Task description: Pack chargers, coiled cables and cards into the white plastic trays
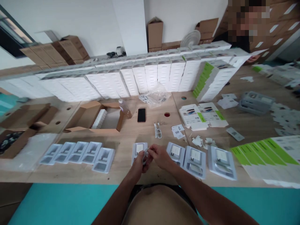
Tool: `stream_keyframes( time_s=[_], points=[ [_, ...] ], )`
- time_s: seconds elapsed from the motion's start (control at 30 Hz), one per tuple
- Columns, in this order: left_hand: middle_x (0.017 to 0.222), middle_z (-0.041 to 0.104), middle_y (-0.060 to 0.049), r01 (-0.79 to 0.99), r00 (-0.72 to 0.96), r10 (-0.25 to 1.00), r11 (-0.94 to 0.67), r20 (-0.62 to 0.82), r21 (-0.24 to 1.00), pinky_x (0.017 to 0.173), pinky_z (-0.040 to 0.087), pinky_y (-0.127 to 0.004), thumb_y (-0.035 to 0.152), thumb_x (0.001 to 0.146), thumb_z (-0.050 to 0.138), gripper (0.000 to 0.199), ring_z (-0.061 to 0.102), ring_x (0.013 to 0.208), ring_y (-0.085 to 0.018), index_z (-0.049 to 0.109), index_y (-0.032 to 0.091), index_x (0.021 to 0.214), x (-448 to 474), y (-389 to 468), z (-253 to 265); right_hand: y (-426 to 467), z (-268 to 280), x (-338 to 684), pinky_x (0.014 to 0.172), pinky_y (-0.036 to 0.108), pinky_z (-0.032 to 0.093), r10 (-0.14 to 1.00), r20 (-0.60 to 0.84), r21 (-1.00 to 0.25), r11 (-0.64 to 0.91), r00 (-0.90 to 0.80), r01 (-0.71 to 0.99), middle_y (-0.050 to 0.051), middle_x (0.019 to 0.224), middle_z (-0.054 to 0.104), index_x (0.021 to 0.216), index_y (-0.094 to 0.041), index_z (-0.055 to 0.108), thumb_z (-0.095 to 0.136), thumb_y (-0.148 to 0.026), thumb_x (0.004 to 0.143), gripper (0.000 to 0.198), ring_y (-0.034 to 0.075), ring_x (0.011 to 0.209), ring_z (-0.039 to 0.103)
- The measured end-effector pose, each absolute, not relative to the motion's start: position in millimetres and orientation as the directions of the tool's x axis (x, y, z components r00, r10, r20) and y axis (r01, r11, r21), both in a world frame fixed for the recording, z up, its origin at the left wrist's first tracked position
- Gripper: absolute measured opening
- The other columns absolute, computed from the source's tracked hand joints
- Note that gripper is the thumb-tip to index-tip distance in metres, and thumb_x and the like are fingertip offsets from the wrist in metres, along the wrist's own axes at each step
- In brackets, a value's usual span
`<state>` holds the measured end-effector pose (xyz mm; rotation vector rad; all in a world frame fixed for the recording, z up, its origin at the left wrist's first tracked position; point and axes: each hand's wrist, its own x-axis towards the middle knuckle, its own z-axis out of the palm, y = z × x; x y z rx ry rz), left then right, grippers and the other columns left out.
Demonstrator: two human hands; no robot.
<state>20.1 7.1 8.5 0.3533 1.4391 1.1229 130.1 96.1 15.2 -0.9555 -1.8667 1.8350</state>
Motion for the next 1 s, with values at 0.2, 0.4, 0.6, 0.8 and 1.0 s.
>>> stream_keyframes(
  time_s=[0.2, 0.4, 0.6, 0.8, 1.0],
  points=[
    [0.064, 0.046, 0.005, -0.393, -0.324, 0.772, 0.415, -0.546, 0.820, 0.045, 0.022, -0.018, 0.064, 0.082, 0.047, 0.045, 0.040, 0.049, -0.007, 0.049, 0.019, 0.082, 14.6, 4.8, 8.8, 86.9, 18.0, 134.4, 0.074, 0.030, 0.048, 0.769, -0.012, -0.865, 0.313, -0.640, 0.393, 0.004, 0.087, 0.069, 0.091, -0.021, 0.064, 0.055, -0.034, 0.086, 0.017, 0.019, 0.079, 0.063],
    [0.088, 0.054, 0.002, 0.156, -0.320, 0.932, 0.231, -0.172, 0.960, 0.071, 0.043, -0.023, 0.037, 0.084, 0.059, 0.030, 0.051, 0.076, -0.011, 0.046, 0.023, 0.107, 0.6, -5.2, 24.5, 124.2, 39.8, 148.8, 0.102, 0.034, 0.039, 0.719, 0.250, -0.779, 0.547, -0.648, 0.306, 0.010, 0.130, 0.055, 0.123, -0.021, 0.057, 0.058, -0.029, 0.087, 0.036, 0.021, 0.121, 0.049],
    [0.097, 0.058, -0.003, 0.165, -0.335, 0.916, 0.289, -0.222, 0.943, 0.070, 0.045, -0.025, 0.028, 0.078, 0.064, 0.043, 0.055, 0.081, -0.014, 0.049, 0.018, 0.116, -8.1, -4.8, 30.1, 134.7, 37.8, 152.9, 0.081, 0.025, 0.043, 0.569, 0.116, -0.723, 0.610, -0.814, 0.324, 0.004, 0.093, 0.068, 0.097, -0.023, 0.071, 0.049, -0.031, 0.094, 0.024, 0.015, 0.088, 0.061],
    [0.079, 0.060, -0.006, -0.025, -0.053, 0.857, 0.512, -0.513, 0.858, 0.052, 0.043, -0.023, 0.043, 0.082, 0.055, 0.032, 0.060, 0.071, -0.017, 0.061, 0.012, 0.088, -10.9, -10.6, 24.7, 125.2, 35.2, 150.5, 0.075, 0.029, 0.041, 0.425, 0.011, -0.432, 0.818, -0.905, 0.380, 0.007, 0.086, 0.069, 0.087, -0.019, 0.072, 0.050, -0.027, 0.092, 0.024, 0.019, 0.083, 0.062],
    [0.074, 0.065, -0.003, 0.389, -0.172, 0.923, 0.385, -0.344, 0.837, 0.056, 0.047, -0.024, 0.026, 0.086, 0.044, 0.022, 0.061, 0.063, -0.014, 0.064, 0.017, 0.088, -9.7, -15.2, 8.8, 114.3, 29.9, 145.6, 0.068, 0.031, 0.039, 0.430, -0.121, -0.334, 0.831, -0.895, 0.445, 0.010, 0.083, 0.069, 0.080, -0.015, 0.066, 0.057, -0.023, 0.081, 0.012, 0.023, 0.079, 0.062]
  ],
)
